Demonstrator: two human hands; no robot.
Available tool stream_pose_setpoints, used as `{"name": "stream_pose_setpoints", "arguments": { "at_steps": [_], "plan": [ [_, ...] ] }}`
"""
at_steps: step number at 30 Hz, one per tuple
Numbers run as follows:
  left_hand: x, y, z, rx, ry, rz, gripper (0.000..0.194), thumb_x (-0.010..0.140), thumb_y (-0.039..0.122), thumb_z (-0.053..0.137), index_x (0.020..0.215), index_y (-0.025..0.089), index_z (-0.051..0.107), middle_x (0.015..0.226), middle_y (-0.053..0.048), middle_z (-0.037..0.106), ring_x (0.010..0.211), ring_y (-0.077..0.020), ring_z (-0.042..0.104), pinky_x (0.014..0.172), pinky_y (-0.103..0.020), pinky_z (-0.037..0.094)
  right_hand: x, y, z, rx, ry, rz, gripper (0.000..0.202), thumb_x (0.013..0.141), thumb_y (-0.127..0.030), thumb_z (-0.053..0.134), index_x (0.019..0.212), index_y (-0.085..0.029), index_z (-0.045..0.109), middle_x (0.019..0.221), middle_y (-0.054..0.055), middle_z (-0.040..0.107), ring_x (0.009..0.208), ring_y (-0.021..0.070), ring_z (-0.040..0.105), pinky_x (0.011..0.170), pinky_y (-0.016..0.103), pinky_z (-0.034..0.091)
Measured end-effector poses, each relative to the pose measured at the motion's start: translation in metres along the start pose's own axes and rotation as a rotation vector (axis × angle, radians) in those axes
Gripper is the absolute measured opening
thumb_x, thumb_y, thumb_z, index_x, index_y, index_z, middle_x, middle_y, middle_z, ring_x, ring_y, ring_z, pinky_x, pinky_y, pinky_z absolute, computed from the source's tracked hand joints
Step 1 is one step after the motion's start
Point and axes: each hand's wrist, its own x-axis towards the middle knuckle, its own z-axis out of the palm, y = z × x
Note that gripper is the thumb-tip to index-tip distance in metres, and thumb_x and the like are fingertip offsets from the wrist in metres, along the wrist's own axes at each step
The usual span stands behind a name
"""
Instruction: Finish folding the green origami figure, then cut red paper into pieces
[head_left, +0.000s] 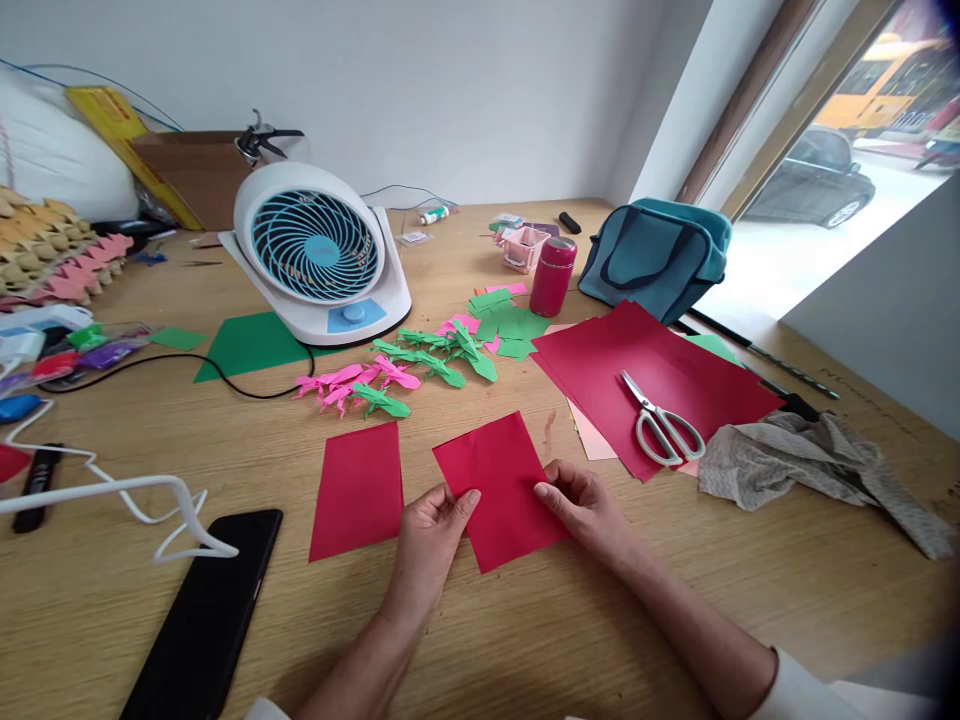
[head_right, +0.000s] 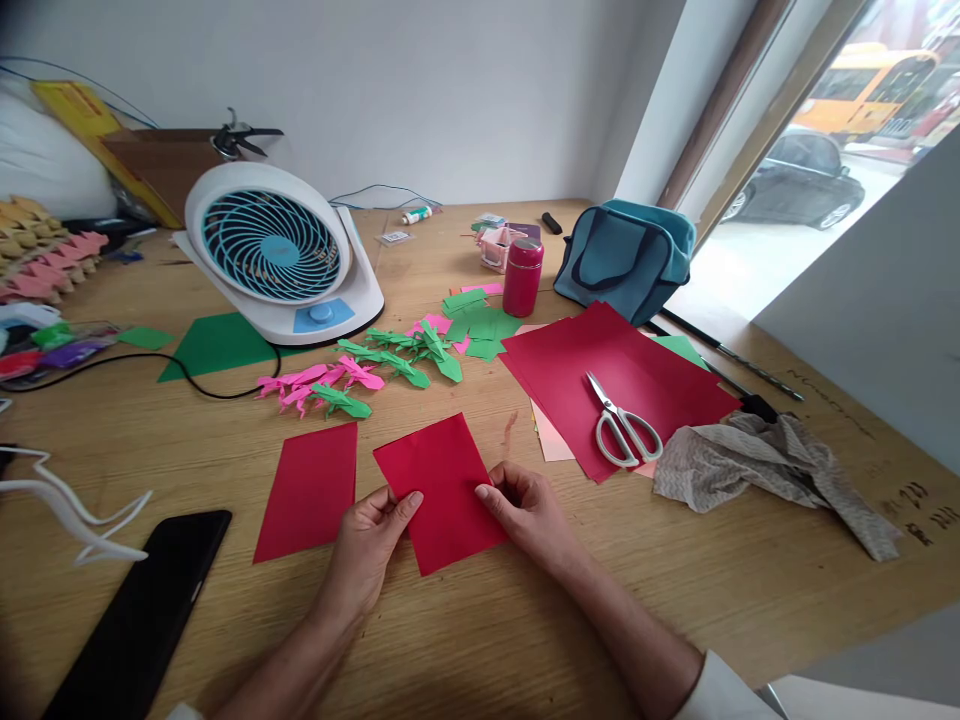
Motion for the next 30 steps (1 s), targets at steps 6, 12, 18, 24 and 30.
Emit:
{"name": "stream_pose_setpoints", "arguments": {
  "at_steps": [6, 12, 18, 24, 30],
  "plan": [
    [-0.0018, -0.0074, -0.0067, 0.088, 0.018, 0.060, 0.035, 0.072, 0.047, 0.077, 0.065, 0.017, 0.060, 0.062, 0.003, 0.058, 0.061, -0.0108, 0.049, 0.061, -0.023, 0.042, -0.0003, 0.0035, -0.0002, -0.017, -0.003, -0.011, 0.045, 0.080, -0.057, 0.068, 0.068, -0.019, 0.048, 0.060, -0.004, 0.044, 0.055, 0.0097, 0.036, 0.051, 0.024, 0.028],
    [-0.0021, -0.0069, -0.0083, 0.181, 0.015, 0.143, 0.048, 0.073, 0.051, 0.075, 0.056, 0.018, 0.044, 0.054, 0.007, 0.038, 0.054, -0.0077, 0.033, 0.052, -0.020, 0.032, -0.0006, 0.0008, 0.0001, -0.084, -0.007, -0.030, 0.048, 0.082, -0.060, 0.063, 0.064, -0.019, 0.046, 0.058, -0.004, 0.040, 0.055, 0.0097, 0.032, 0.050, 0.024, 0.025],
    [-0.0021, -0.0012, -0.0080, 0.093, -0.055, 0.114, 0.037, 0.080, 0.052, 0.068, 0.074, 0.017, 0.058, 0.064, 0.004, 0.049, 0.059, -0.0098, 0.047, 0.055, -0.020, 0.043, 0.0000, 0.0008, -0.0017, -0.099, -0.016, -0.064, 0.049, 0.086, -0.060, 0.059, 0.063, -0.020, 0.042, 0.059, -0.005, 0.035, 0.055, 0.0089, 0.026, 0.050, 0.025, 0.022],
    [-0.0016, -0.0009, -0.0068, 0.122, -0.064, 0.115, 0.038, 0.077, 0.052, 0.069, 0.069, 0.017, 0.059, 0.062, 0.005, 0.046, 0.056, -0.0101, 0.051, 0.052, -0.021, 0.051, 0.0014, -0.0004, -0.0023, -0.084, -0.031, -0.052, 0.051, 0.084, -0.065, 0.058, 0.064, -0.019, 0.045, 0.058, -0.004, 0.038, 0.054, 0.0093, 0.029, 0.050, 0.024, 0.023],
    [0.0005, -0.0041, -0.0083, 0.120, -0.054, 0.173, 0.037, 0.077, 0.052, 0.070, 0.070, 0.017, 0.059, 0.061, 0.005, 0.047, 0.055, -0.0092, 0.048, 0.050, -0.019, 0.050, 0.0039, 0.0043, -0.0036, -0.082, -0.083, -0.084, 0.047, 0.089, -0.060, 0.055, 0.069, -0.018, 0.051, 0.063, -0.003, 0.044, 0.057, 0.0097, 0.034, 0.054, 0.024, 0.027]
  ]
}}
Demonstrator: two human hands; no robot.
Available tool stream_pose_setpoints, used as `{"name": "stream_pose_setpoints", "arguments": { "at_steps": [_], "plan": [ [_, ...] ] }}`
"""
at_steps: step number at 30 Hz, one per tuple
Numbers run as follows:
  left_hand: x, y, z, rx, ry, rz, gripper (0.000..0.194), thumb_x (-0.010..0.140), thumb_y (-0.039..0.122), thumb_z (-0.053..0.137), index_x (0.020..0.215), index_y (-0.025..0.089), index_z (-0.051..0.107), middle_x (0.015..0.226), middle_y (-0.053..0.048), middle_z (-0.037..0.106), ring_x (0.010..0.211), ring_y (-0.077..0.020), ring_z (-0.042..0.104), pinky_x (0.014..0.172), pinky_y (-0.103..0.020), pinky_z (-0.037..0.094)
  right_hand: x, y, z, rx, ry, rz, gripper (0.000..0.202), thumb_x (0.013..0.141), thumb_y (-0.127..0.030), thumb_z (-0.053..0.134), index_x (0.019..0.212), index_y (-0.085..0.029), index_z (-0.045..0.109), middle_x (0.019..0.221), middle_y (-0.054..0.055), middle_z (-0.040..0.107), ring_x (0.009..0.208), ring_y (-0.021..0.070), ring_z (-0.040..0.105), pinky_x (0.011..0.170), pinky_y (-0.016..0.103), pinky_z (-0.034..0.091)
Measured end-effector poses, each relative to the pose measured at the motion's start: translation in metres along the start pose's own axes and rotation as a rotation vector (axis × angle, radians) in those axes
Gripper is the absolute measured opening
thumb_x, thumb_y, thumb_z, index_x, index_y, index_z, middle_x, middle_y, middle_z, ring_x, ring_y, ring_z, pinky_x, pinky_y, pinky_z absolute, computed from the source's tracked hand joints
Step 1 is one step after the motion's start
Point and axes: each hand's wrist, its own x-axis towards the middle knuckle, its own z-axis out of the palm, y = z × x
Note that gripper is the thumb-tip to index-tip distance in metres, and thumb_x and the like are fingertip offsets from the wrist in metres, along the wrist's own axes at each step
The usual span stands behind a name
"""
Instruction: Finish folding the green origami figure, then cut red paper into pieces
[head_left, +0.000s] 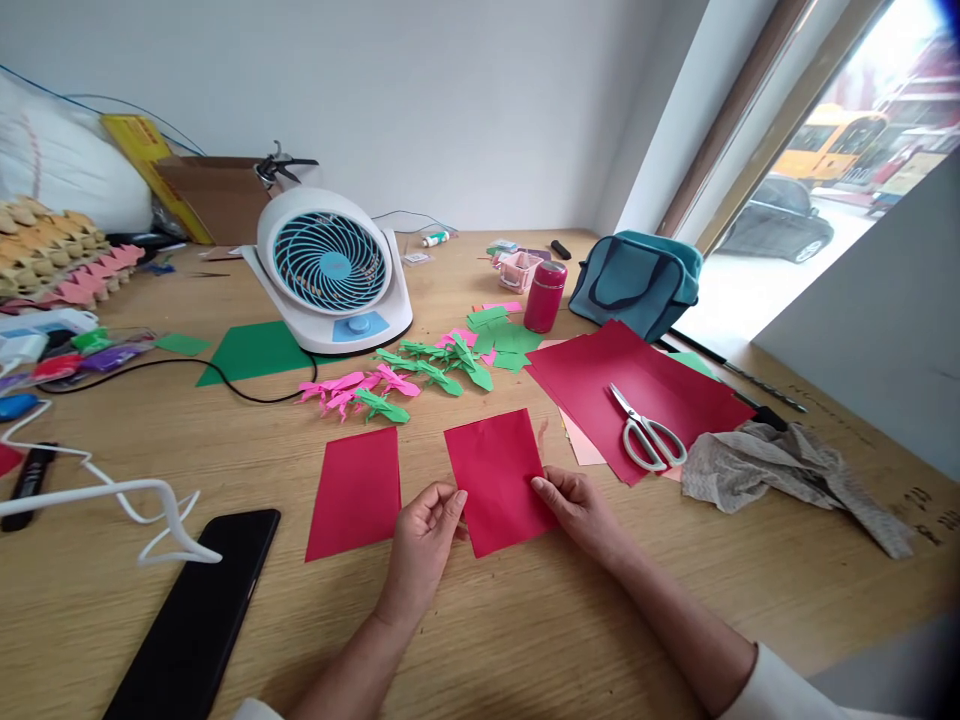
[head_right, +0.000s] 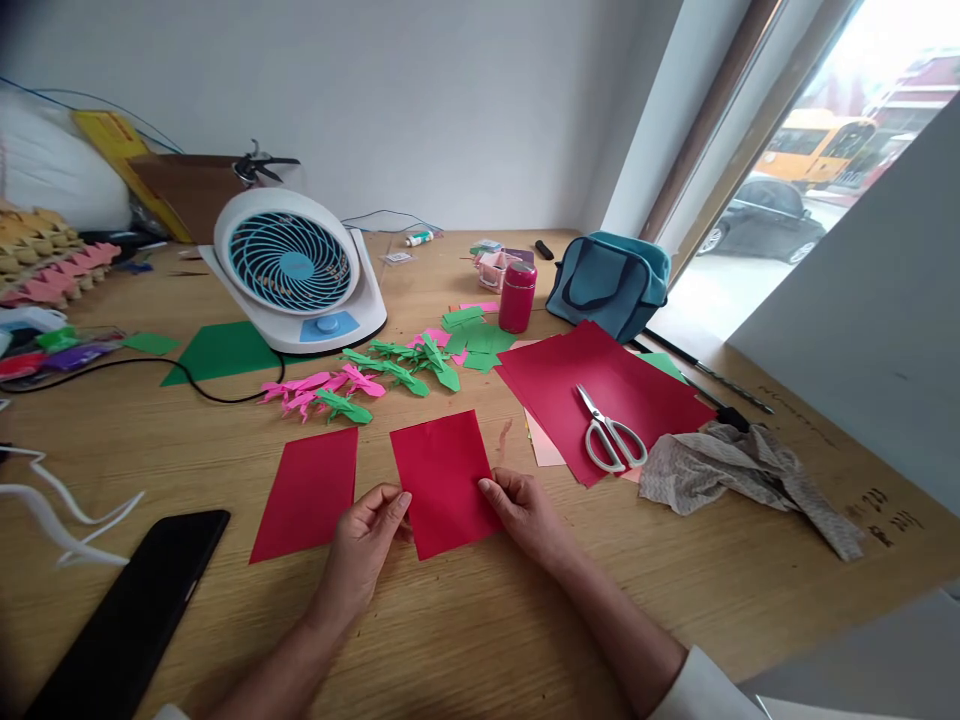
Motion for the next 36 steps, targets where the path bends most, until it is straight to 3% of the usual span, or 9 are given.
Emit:
{"name": "stream_pose_setpoints", "arguments": {
  "at_steps": [6, 17, 25, 32, 36],
  "plan": [
    [0.003, -0.007, -0.005, -0.024, 0.012, 0.011, 0.039, 0.077, 0.053, 0.069, 0.070, 0.017, 0.057, 0.060, 0.004, 0.048, 0.056, -0.0095, 0.047, 0.050, -0.020, 0.049, 0.006, 0.007, 0.000, 0.037, 0.135, -0.045, 0.047, 0.078, -0.059, 0.069, 0.067, -0.018, 0.050, 0.058, -0.005, 0.041, 0.055, 0.0083, 0.030, 0.051, 0.024, 0.022],
    [0.006, -0.004, -0.002, -0.118, -0.081, -0.018, 0.043, 0.071, 0.056, 0.074, 0.070, 0.016, 0.059, 0.062, 0.004, 0.049, 0.058, -0.0100, 0.051, 0.049, -0.021, 0.053, 0.006, 0.002, -0.002, -0.036, 0.099, -0.064, 0.053, 0.080, -0.063, 0.065, 0.059, -0.019, 0.042, 0.054, -0.006, 0.032, 0.053, 0.0077, 0.023, 0.049, 0.025, 0.017],
    [0.005, 0.002, -0.007, -0.271, -0.178, -0.058, 0.039, 0.069, 0.049, 0.080, 0.075, 0.015, 0.062, 0.070, 0.001, 0.056, 0.063, -0.0095, 0.053, 0.052, -0.019, 0.050, 0.001, 0.000, -0.001, 0.229, -0.039, 0.005, 0.043, 0.079, -0.057, 0.070, 0.068, -0.017, 0.063, 0.060, -0.002, 0.060, 0.053, 0.0096, 0.047, 0.054, 0.023, 0.037],
    [-0.001, 0.002, -0.009, -0.399, -0.342, -0.135, 0.044, 0.067, 0.052, 0.081, 0.084, 0.016, 0.064, 0.078, -0.001, 0.063, 0.064, -0.0102, 0.056, 0.057, -0.025, 0.054, -0.004, 0.000, -0.002, 0.429, -0.173, 0.080, 0.034, 0.081, -0.050, 0.072, 0.073, -0.017, 0.070, 0.066, 0.002, 0.070, 0.056, 0.0127, 0.060, 0.061, 0.025, 0.047],
    [-0.004, 0.001, -0.008, -0.447, -0.435, -0.182, 0.044, 0.068, 0.049, 0.082, 0.095, 0.017, 0.069, 0.083, -0.003, 0.066, 0.068, -0.0108, 0.059, 0.056, -0.022, 0.054, -0.006, -0.002, -0.008, 0.476, -0.184, 0.118, 0.031, 0.076, -0.048, 0.077, 0.075, -0.017, 0.074, 0.068, 0.003, 0.073, 0.059, 0.0149, 0.064, 0.065, 0.027, 0.050]
  ]
}}
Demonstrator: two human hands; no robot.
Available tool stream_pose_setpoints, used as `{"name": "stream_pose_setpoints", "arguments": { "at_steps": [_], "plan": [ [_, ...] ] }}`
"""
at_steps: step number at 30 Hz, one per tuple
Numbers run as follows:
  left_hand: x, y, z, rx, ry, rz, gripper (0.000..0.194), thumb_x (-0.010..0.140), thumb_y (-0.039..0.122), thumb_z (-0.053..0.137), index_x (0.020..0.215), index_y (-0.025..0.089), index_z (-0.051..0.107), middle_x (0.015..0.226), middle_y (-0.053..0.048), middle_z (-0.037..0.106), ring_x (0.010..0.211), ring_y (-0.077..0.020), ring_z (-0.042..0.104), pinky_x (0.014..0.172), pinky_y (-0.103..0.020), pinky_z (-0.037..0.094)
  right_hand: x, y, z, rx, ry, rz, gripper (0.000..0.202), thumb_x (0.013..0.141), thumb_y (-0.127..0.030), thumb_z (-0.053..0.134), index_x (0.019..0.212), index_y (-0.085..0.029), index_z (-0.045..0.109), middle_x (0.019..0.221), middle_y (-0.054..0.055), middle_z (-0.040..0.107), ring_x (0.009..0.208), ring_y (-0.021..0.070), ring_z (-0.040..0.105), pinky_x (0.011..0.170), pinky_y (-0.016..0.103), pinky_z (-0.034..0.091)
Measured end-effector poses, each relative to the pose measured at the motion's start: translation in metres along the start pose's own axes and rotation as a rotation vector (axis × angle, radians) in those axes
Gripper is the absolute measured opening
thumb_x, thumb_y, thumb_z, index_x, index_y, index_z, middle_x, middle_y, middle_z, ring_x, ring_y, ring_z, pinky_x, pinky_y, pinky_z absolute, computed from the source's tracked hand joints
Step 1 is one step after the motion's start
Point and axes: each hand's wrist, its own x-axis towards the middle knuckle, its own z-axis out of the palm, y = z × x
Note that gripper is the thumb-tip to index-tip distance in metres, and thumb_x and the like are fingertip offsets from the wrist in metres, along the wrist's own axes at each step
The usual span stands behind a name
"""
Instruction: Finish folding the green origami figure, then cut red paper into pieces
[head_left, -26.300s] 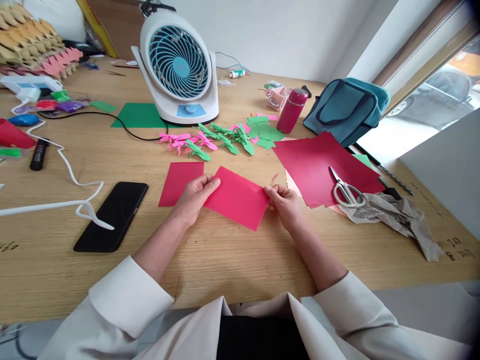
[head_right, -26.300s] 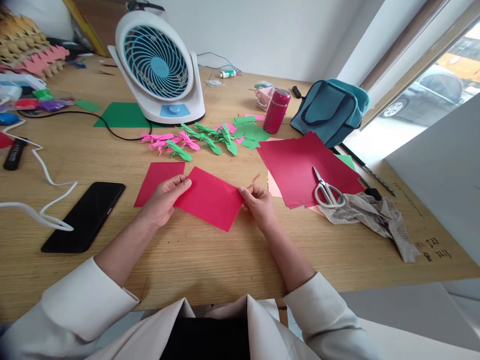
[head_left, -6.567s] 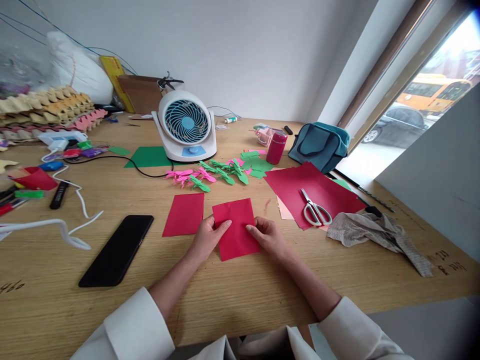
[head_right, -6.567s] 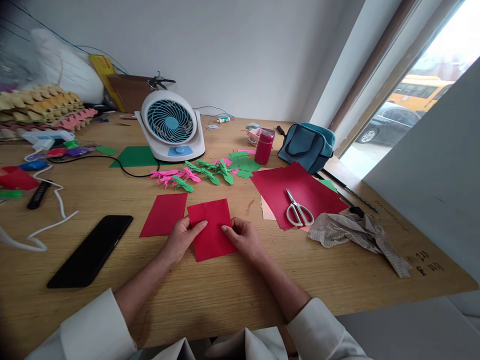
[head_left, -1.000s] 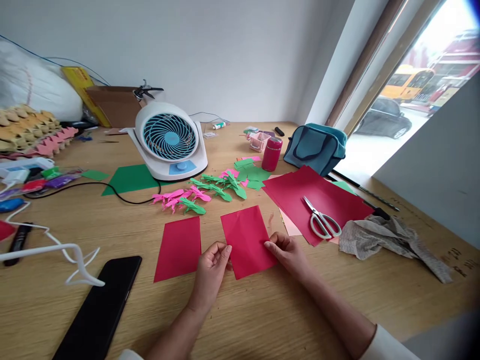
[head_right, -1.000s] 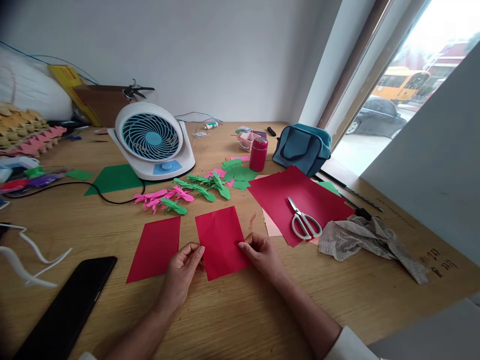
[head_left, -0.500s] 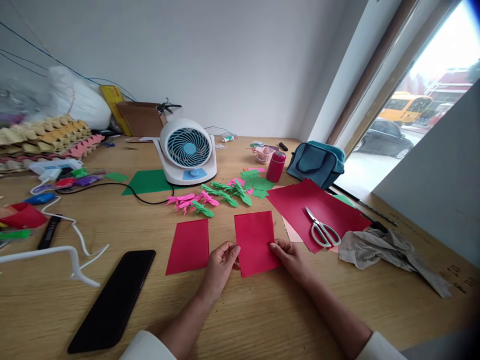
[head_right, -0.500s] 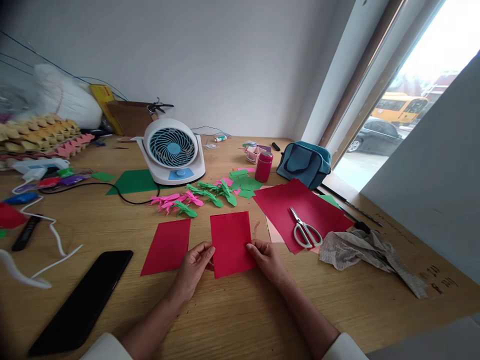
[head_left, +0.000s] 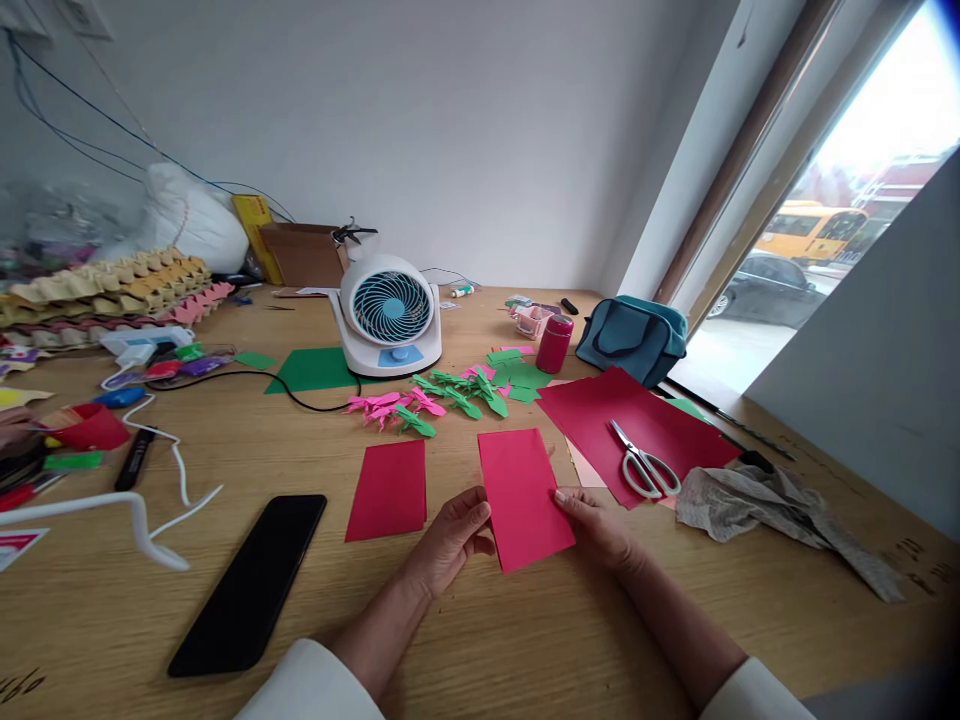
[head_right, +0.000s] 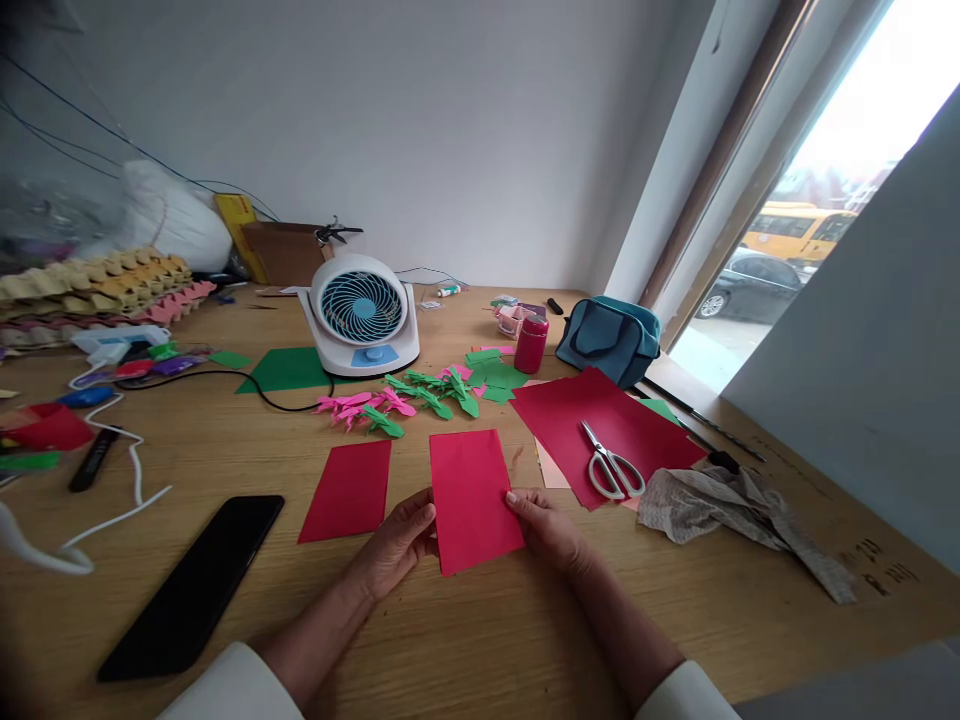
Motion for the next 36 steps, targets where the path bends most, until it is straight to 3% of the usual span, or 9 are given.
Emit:
{"name": "stream_pose_setpoints", "arguments": {
  "at_steps": [7, 13, 16, 19, 22, 29, 32, 36],
  "plan": [
    [-0.003, -0.002, 0.005, -0.056, -0.117, -0.038, 0.041, 0.070, 0.046, 0.082, 0.100, 0.019, 0.073, 0.079, -0.002, 0.066, 0.066, -0.0090, 0.059, 0.055, -0.018, 0.052, -0.001, -0.002, -0.001, 0.058, 0.007, 0.059, 0.034, 0.070, -0.048, 0.082, 0.076, -0.015, 0.075, 0.070, 0.004, 0.074, 0.060, 0.0150, 0.065, 0.063, 0.027, 0.050],
    [-0.005, -0.005, 0.007, -0.073, -0.115, -0.033, 0.044, 0.065, 0.048, 0.085, 0.095, 0.018, 0.074, 0.079, -0.004, 0.068, 0.065, -0.0111, 0.060, 0.055, -0.021, 0.050, -0.002, 0.002, 0.000, 0.147, 0.029, 0.111, 0.036, 0.067, -0.045, 0.084, 0.082, -0.013, 0.075, 0.076, 0.006, 0.075, 0.065, 0.0152, 0.067, 0.066, 0.026, 0.052],
    [-0.006, -0.006, 0.008, -0.058, -0.092, -0.027, 0.047, 0.061, 0.051, 0.086, 0.094, 0.018, 0.074, 0.080, -0.004, 0.068, 0.064, -0.0112, 0.059, 0.055, -0.022, 0.050, -0.002, 0.006, -0.002, 0.127, -0.005, 0.129, 0.039, 0.069, -0.049, 0.082, 0.081, -0.013, 0.074, 0.064, 0.003, 0.071, 0.050, 0.0104, 0.061, 0.049, 0.020, 0.047],
    [-0.006, -0.005, 0.009, -0.048, -0.066, -0.027, 0.051, 0.058, 0.052, 0.087, 0.094, 0.019, 0.075, 0.083, -0.005, 0.069, 0.065, -0.0121, 0.060, 0.058, -0.024, 0.050, -0.001, 0.009, -0.003, 0.085, -0.055, 0.150, 0.043, 0.070, -0.054, 0.079, 0.073, -0.012, 0.071, 0.047, -0.001, 0.061, 0.033, 0.0061, 0.045, 0.033, 0.018, 0.031],
    [-0.007, -0.003, 0.010, -0.054, -0.070, -0.033, 0.051, 0.057, 0.051, 0.088, 0.094, 0.019, 0.075, 0.084, -0.005, 0.070, 0.066, -0.0131, 0.061, 0.061, -0.026, 0.051, -0.001, 0.010, -0.002, 0.063, -0.082, 0.166, 0.046, 0.070, -0.057, 0.077, 0.068, -0.012, 0.069, 0.042, -0.002, 0.056, 0.029, 0.0051, 0.041, 0.030, 0.017, 0.027],
    [-0.007, -0.004, 0.009, -0.066, -0.086, -0.046, 0.049, 0.062, 0.047, 0.086, 0.099, 0.018, 0.074, 0.089, -0.008, 0.071, 0.074, -0.0168, 0.063, 0.064, -0.028, 0.052, -0.002, 0.009, 0.000, 0.006, -0.119, 0.175, 0.050, 0.072, -0.060, 0.074, 0.061, -0.013, 0.065, 0.037, -0.003, 0.053, 0.028, 0.0055, 0.040, 0.031, 0.018, 0.030],
    [-0.005, -0.003, 0.010, -0.052, -0.030, -0.035, 0.044, 0.067, 0.043, 0.083, 0.100, 0.017, 0.073, 0.089, -0.007, 0.070, 0.070, -0.0144, 0.061, 0.060, -0.026, 0.050, -0.001, 0.009, -0.001, -0.017, -0.109, 0.154, 0.051, 0.074, -0.062, 0.072, 0.060, -0.013, 0.063, 0.036, -0.003, 0.052, 0.028, 0.0057, 0.041, 0.032, 0.017, 0.032],
    [0.000, -0.003, 0.010, 0.113, 0.157, 0.088, 0.038, 0.070, 0.048, 0.077, 0.088, 0.016, 0.070, 0.081, -0.004, 0.067, 0.067, -0.0126, 0.058, 0.060, -0.025, 0.050, 0.001, 0.007, -0.001, -0.039, -0.066, 0.117, 0.046, 0.075, -0.058, 0.074, 0.066, -0.013, 0.065, 0.043, -0.002, 0.058, 0.033, 0.0062, 0.046, 0.036, 0.018, 0.036]
  ]
}}
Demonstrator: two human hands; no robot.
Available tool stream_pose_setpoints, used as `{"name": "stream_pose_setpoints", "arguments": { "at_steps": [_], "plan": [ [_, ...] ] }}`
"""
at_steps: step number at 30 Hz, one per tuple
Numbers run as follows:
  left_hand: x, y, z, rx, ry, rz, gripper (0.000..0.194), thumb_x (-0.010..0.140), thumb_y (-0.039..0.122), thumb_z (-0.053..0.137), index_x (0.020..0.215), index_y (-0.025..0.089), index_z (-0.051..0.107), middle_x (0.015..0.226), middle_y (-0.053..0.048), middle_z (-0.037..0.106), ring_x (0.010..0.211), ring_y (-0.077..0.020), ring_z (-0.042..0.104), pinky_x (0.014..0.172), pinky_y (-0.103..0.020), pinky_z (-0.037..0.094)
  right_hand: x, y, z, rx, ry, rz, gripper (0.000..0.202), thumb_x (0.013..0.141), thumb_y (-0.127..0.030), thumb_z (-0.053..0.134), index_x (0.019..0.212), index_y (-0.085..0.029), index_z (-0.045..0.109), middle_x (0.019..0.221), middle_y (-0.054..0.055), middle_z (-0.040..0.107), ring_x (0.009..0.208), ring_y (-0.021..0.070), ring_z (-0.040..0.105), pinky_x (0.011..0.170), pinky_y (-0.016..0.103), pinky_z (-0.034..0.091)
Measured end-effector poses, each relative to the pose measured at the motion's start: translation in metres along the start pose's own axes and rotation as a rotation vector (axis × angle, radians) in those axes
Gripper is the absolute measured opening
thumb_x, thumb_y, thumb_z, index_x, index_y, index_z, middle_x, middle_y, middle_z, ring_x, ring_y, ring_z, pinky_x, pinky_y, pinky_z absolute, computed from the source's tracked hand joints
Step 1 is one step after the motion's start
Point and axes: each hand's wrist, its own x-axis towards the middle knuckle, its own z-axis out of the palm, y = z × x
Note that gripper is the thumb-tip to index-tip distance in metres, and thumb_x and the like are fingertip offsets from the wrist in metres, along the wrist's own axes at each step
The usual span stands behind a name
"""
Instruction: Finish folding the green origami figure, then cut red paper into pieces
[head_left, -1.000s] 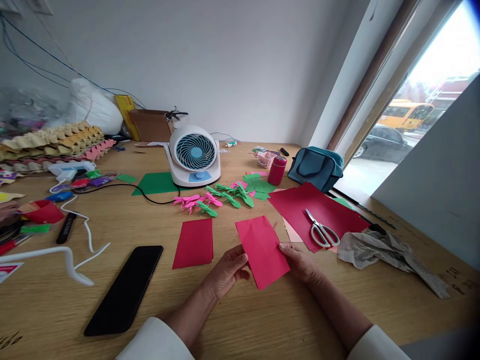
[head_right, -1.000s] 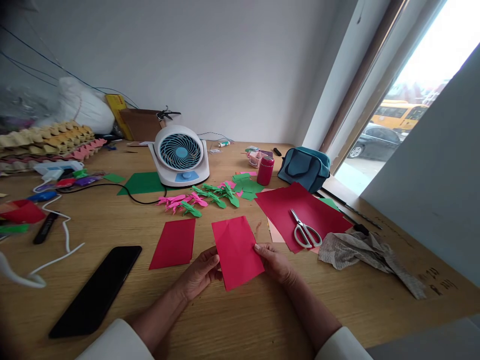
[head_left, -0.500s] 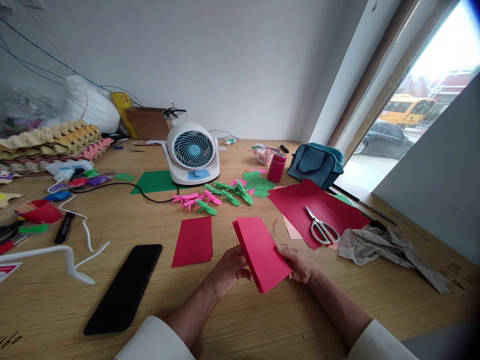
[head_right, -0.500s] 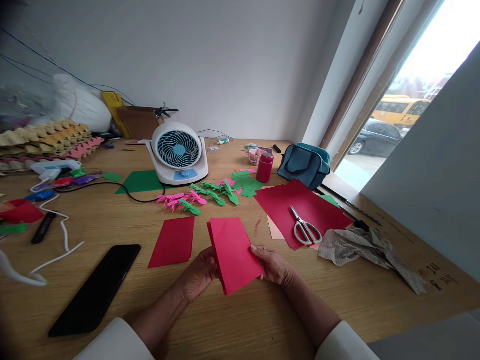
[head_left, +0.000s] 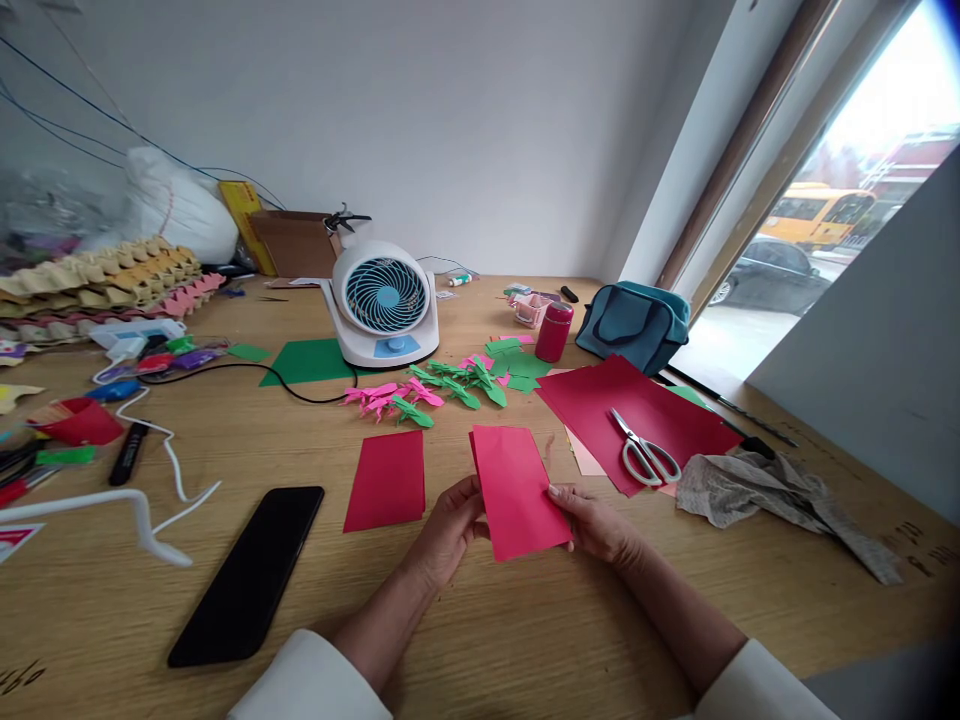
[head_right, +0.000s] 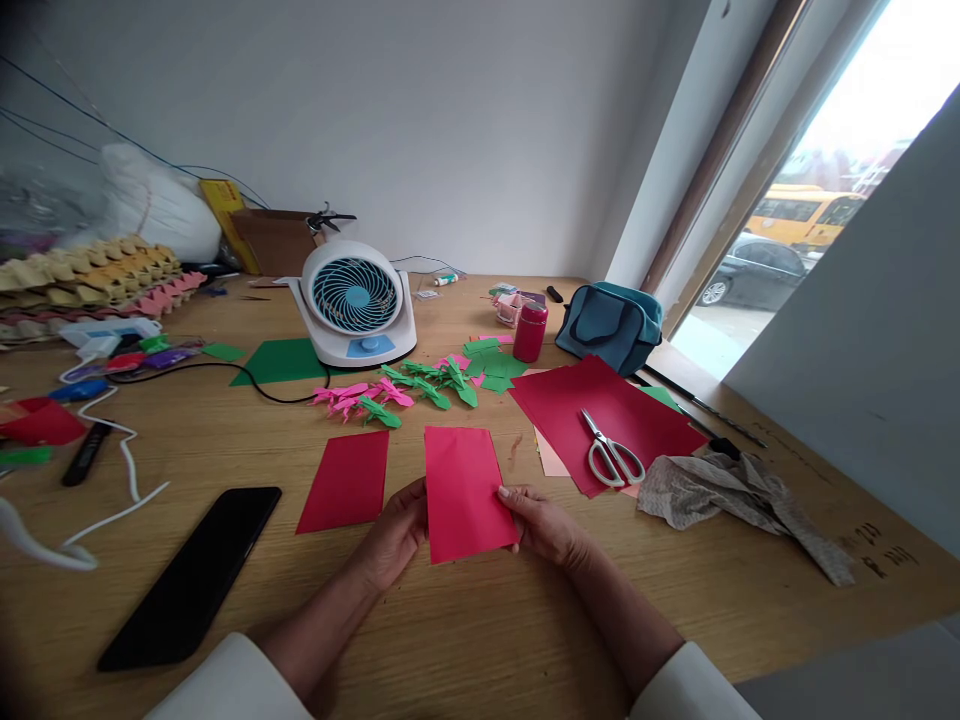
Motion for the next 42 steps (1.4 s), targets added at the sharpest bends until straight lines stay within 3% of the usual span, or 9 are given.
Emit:
{"name": "stream_pose_setpoints", "arguments": {
  "at_steps": [8, 12, 15, 27, 35, 42],
  "plan": [
    [0.007, -0.001, 0.001, 0.258, 0.142, 0.156, 0.025, 0.072, 0.037, 0.071, 0.068, 0.017, 0.056, 0.059, 0.005, 0.051, 0.052, -0.0084, 0.045, 0.049, -0.019, 0.038, 0.002, -0.008, -0.002, -0.134, 0.116, -0.078, 0.044, 0.075, -0.057, 0.073, 0.065, -0.017, 0.060, 0.053, -0.004, 0.055, 0.043, 0.0070, 0.043, 0.042, 0.020, 0.035],
    [0.006, -0.001, 0.001, 0.353, 0.190, 0.208, 0.018, 0.072, 0.032, 0.070, 0.070, 0.017, 0.059, 0.063, 0.002, 0.056, 0.063, -0.0125, 0.051, 0.056, -0.020, 0.040, -0.001, -0.011, -0.004, -0.208, 0.117, -0.098, 0.044, 0.077, -0.055, 0.073, 0.063, -0.017, 0.056, 0.052, -0.006, 0.049, 0.045, 0.0060, 0.037, 0.044, 0.020, 0.030],
    [0.005, -0.001, 0.000, 0.398, 0.202, 0.219, 0.016, 0.071, 0.030, 0.070, 0.071, 0.017, 0.061, 0.063, 0.001, 0.059, 0.068, -0.0152, 0.054, 0.061, -0.022, 0.043, -0.003, -0.014, -0.001, -0.313, 0.080, -0.108, 0.042, 0.080, -0.054, 0.070, 0.066, -0.017, 0.057, 0.055, -0.005, 0.053, 0.048, 0.0066, 0.042, 0.047, 0.020, 0.031],
    [0.001, 0.000, 0.001, 0.550, 0.267, 0.287, 0.011, 0.072, 0.028, 0.066, 0.072, 0.018, 0.061, 0.061, 0.003, 0.055, 0.061, -0.0129, 0.049, 0.057, -0.021, 0.039, -0.001, -0.015, 0.005, -0.407, 0.097, -0.123, 0.045, 0.075, -0.059, 0.072, 0.066, -0.018, 0.055, 0.050, -0.005, 0.055, 0.043, 0.0083, 0.048, 0.045, 0.021, 0.034],
    [0.003, -0.004, 0.001, 0.642, 0.252, 0.324, 0.008, 0.078, 0.024, 0.057, 0.071, 0.019, 0.056, 0.064, 0.004, 0.052, 0.057, -0.0102, 0.043, 0.053, -0.020, 0.033, -0.003, -0.022, 0.003, -0.528, 0.220, -0.239, 0.045, 0.080, -0.059, 0.067, 0.065, -0.018, 0.053, 0.053, -0.005, 0.047, 0.048, 0.0080, 0.037, 0.047, 0.023, 0.026],
    [0.005, -0.007, -0.004, 0.706, 0.256, 0.345, 0.009, 0.082, 0.027, 0.055, 0.077, 0.020, 0.058, 0.071, 0.002, 0.057, 0.062, -0.0120, 0.049, 0.055, -0.021, 0.038, -0.004, -0.031, -0.017, -0.485, 0.441, -0.359, 0.046, 0.075, -0.060, 0.071, 0.065, -0.018, 0.055, 0.057, -0.004, 0.045, 0.053, 0.0093, 0.034, 0.050, 0.024, 0.025]
  ]
}}
